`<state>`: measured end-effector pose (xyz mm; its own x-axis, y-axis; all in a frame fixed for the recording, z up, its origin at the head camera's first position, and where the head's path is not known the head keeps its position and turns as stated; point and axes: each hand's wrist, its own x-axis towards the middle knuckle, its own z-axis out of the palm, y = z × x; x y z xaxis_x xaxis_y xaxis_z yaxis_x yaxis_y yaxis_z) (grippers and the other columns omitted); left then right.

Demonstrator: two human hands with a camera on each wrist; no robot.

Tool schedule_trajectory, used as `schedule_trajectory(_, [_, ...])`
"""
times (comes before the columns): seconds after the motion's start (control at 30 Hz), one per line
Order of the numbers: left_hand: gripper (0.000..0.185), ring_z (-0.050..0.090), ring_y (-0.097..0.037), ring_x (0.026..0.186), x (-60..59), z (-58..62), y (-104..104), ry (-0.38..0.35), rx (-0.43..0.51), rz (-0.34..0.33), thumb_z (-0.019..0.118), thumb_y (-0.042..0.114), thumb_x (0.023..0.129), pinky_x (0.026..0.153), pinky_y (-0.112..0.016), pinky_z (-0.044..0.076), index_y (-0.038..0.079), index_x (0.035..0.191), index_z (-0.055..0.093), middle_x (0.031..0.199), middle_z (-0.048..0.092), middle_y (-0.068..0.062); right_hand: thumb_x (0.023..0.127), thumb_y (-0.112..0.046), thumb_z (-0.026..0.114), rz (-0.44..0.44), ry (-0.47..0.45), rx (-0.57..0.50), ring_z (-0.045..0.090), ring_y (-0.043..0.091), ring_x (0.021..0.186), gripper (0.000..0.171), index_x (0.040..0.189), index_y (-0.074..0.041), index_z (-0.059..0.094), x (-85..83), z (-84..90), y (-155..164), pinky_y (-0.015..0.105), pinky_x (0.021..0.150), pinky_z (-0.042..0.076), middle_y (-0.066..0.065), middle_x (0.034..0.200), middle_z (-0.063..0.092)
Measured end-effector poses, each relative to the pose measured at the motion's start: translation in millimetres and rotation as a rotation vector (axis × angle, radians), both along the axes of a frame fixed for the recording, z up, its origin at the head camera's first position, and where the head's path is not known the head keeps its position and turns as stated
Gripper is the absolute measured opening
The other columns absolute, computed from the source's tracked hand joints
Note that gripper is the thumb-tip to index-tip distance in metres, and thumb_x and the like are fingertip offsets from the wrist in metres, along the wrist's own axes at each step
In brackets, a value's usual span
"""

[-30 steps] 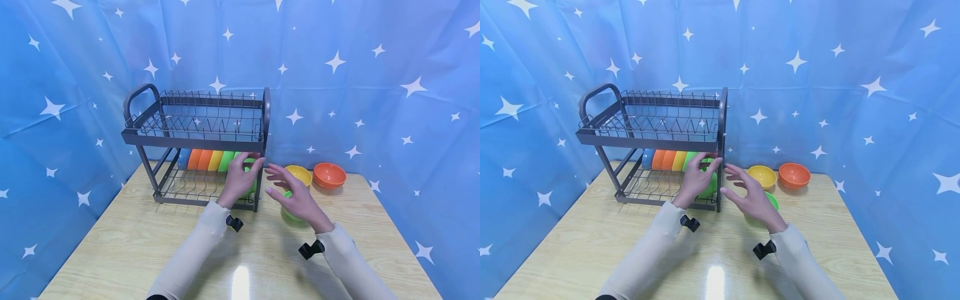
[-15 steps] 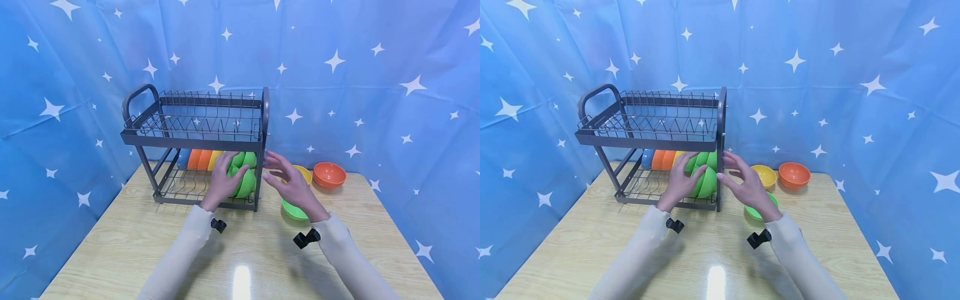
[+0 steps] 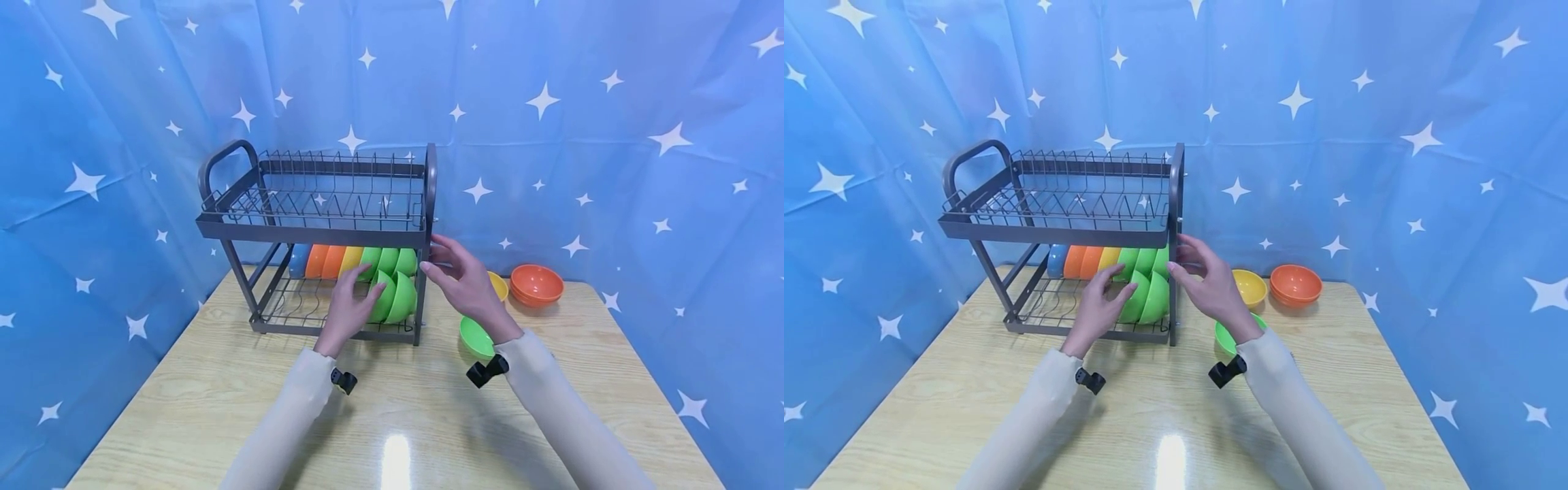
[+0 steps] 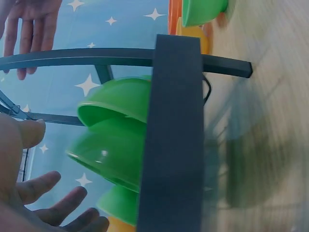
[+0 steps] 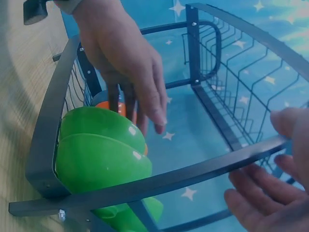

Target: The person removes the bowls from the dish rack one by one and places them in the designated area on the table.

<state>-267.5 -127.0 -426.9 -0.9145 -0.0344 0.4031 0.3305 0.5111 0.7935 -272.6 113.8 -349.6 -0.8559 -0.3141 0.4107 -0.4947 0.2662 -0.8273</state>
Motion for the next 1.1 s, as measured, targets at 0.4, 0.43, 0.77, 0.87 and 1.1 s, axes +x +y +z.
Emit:
schedule_trajectory(0.4, [0.051,0.064,-0.033,0.118,1.9,-17.3,3,-0.105,0.112,-0.036,0.068,0.033,0.100,0.100,-0.049,0.056,0.004,0.140,0.057,0.125,0.068,-0.015,0.102,-0.032,0.066,-0.091,0.004,0.032,0.064,0.030,0.128,0.044,0.138,-0.009,0.060,-11.1,3.7,-6,0.053,0.108,0.052,0.015,0.129,0.070])
schedule_trajectory(0.43, [0.048,0.065,-0.031,0.115,2.3,-17.6,4,-0.106,0.111,-0.028,0.068,0.032,0.100,0.098,-0.048,0.056,0.004,0.137,0.060,0.122,0.069,-0.014,0.102,-0.032,0.066,-0.092,0.006,0.037,0.064,0.030,0.128,0.043,0.138,-0.009,0.060,-11.0,3.8,-6,0.053,0.107,0.053,0.016,0.128,0.070])
schedule_trajectory(0.77, [0.024,0.067,-0.021,0.090,2.2,-16.9,7,-0.052,0.097,0.021,0.068,0.025,0.100,0.080,-0.033,0.056,0.004,0.112,0.073,0.098,0.073,-0.010,0.103,-0.029,0.064,-0.085,0.028,0.040,0.067,0.031,0.123,0.037,0.133,-0.008,0.060,-9.0,6.3,-8,0.052,0.104,0.055,0.016,0.124,0.070])
schedule_trajectory(0.87, [0.023,0.065,-0.019,0.086,1.6,-16.9,7,-0.060,0.103,0.030,0.068,0.024,0.100,0.075,-0.029,0.054,0.005,0.111,0.073,0.094,0.072,-0.009,0.103,-0.030,0.064,-0.088,0.023,0.044,0.066,0.031,0.123,0.037,0.133,-0.009,0.059,-8.5,6.9,-9,0.053,0.104,0.055,0.016,0.124,0.069])
schedule_trajectory(1.1, [0.019,0.060,-0.015,0.076,1.0,-16.7,8,-0.051,0.097,0.048,0.070,0.022,0.099,0.067,-0.025,0.050,0.005,0.105,0.072,0.088,0.071,-0.009,0.103,-0.031,0.064,-0.088,0.016,0.041,0.066,0.032,0.123,0.038,0.134,-0.009,0.059,-7.9,6.4,-9,0.053,0.105,0.054,0.016,0.122,0.068])
